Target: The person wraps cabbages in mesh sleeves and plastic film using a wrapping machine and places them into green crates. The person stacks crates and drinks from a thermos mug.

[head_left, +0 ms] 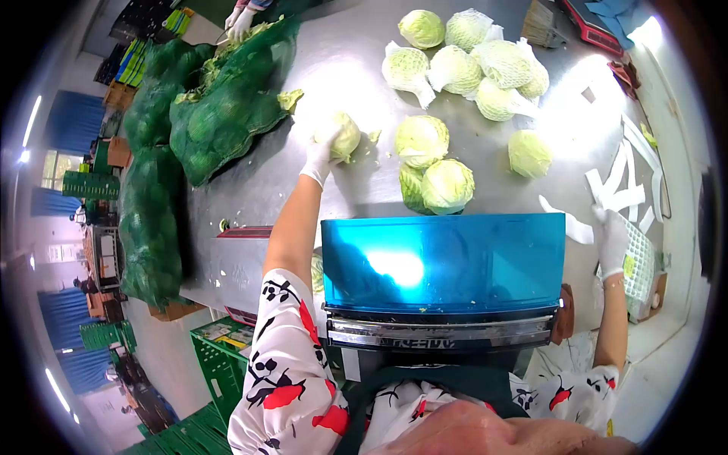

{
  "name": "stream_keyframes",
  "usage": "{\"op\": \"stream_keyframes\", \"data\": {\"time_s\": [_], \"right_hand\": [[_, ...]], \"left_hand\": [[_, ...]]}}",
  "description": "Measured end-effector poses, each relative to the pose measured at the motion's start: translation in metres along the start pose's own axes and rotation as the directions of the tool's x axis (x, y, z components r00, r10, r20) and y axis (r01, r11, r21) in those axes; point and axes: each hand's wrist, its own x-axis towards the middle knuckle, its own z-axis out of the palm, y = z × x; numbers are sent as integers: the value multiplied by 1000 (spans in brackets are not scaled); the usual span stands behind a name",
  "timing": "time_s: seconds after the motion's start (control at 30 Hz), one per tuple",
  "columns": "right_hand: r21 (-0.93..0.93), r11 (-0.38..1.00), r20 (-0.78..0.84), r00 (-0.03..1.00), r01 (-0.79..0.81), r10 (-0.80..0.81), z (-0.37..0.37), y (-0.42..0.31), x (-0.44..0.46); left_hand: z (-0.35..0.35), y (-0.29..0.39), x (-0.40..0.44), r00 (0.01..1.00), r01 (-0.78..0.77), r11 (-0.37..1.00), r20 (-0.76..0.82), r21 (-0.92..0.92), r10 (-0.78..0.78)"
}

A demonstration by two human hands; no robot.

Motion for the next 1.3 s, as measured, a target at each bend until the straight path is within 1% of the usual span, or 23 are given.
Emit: {"op": "stream_keyframes", "data": {"time_s": [0.03, 0.13, 0.27, 0.37, 0.43, 0.47, 0.53, 0.67, 0.77, 0.8, 0.83, 0.87, 0.9, 0.93, 0.97, 1.0, 1.03, 1.07, 1.13, 1.17, 1.23, 1.27, 1.3], "right_hand": [[88, 995, -243, 970, 41, -19, -26, -8, 4], [268, 934, -279, 909, -237, 311, -83, -9, 5], [584, 757, -392, 715, -293, 579, -168, -34, 25], [943, 323, -155, 755, -79, 637, -189, -33, 32], [935, 346, -147, 796, -82, 587, -218, -71, 40], [929, 360, -143, 815, -85, 561, -228, -85, 41], [974, 225, -83, 868, -34, 489, -229, -83, 34], [993, 39, 87, 908, -113, 411, -225, -102, -4], [926, -87, 377, 889, -367, 259, -224, -162, -48], [791, -426, 505, 862, -440, 47, -218, -183, -66], [847, -162, 506, 861, -507, -51, -255, -218, -78], [819, -204, 541, 840, -536, -36, -284, -259, -89], [971, -97, 211, 973, -220, -96, -260, -275, -111], [998, 49, -37, 998, 40, -59, -251, -296, -126], [982, -179, 64, 996, -52, 61, -251, -319, -140], [990, -143, 19, 995, -5, 97, -255, -327, -149], [994, -103, -33, 991, 47, 133, -258, -331, -151], [987, 103, -136, 975, 119, 174, -263, -330, -152], [979, -198, 90, 980, -54, 176, -247, -325, -155], [908, -372, 249, 962, -192, 110, -242, -318, -160], [465, -805, 393, 900, -369, -186, -257, -303, -157], [753, -544, 274, 928, -371, -253, -265, -296, -165], [967, -153, 147, 937, -203, -317, -273, -290, -172]], "left_hand": [[-9, -1, 0, 993, 54, 991, 110, -122, -40], [-44, -5, -5, 899, 222, 903, 436, -369, -42], [-53, 24, -99, 788, -145, 947, 546, -287, 286], [-28, 41, -201, 768, -352, 936, 564, -23, 303], [-7, 26, -255, 667, -499, 866, 642, 9, 378], [-3, 9, -267, 604, -651, 752, 672, 106, 429], [11, -3, -305, 494, -837, 496, 712, 231, 500], [24, -21, -355, 395, -913, 107, 786, 394, 476], [20, -7, -391, 404, -906, 111, 758, 408, 512], [17, -6, -402, 357, -928, 119, 755, 352, 550], [16, -11, -412, 333, -942, 177, 738, 285, 587], [17, -18, -422, 311, -950, 226, 718, 216, 623], [17, -25, -434, 292, -952, 270, 698, 145, 654], [17, -29, -450, 358, -887, 459, 701, 50, 617], [19, -39, -457, 358, -828, 556, 691, -77, 628], [19, -46, -467, 447, -698, 694, 649, -178, 616], [19, -51, -471, 528, -542, 790, 615, -286, 585], [17, -56, -472, 557, -438, 826, 613, -355, 560], [8, -67, -478, 612, -252, 835, 588, -489, 529], [1, -71, -476, 609, -325, 850, 596, -414, 524], [-19, -81, -464, 624, 19, 894, 704, -447, 339], [-27, -73, -465, 605, 200, 820, 726, -536, 327], [-31, -53, -474, 615, 228, 740, 683, -633, 395]]}}
